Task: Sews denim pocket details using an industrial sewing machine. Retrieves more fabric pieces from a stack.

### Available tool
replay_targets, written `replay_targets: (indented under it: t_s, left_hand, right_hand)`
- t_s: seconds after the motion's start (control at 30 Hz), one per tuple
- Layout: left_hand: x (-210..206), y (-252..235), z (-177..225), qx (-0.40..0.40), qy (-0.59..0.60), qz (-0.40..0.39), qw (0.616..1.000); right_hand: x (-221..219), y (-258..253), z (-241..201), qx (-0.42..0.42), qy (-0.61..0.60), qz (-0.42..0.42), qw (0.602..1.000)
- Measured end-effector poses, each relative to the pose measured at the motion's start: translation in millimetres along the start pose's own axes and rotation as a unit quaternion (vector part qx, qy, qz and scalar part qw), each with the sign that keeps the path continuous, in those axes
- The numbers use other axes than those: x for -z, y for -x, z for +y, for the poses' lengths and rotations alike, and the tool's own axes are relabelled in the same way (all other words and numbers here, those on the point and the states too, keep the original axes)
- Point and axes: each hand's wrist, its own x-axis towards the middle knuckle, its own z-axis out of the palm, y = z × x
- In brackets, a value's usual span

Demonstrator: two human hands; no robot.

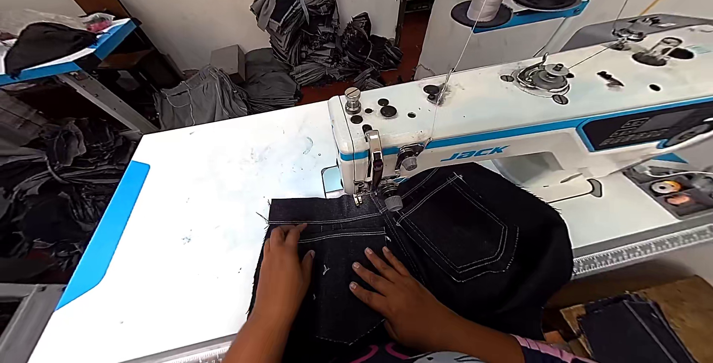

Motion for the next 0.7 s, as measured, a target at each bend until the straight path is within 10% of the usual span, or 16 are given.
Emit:
replay_targets:
  t_s: [0.17,0.7]
  left_hand:
    - [-52,22,26,-0.266,0.034,0.046,0.962]
    - [-43,12,12,-0.346,-0.018,-0.085,0.934]
  right_hand:
    - [-9,0,1,0.001,0.034,0.053,0.998]
    - [-19,4,4,0.003,0.101,0.111,0.989]
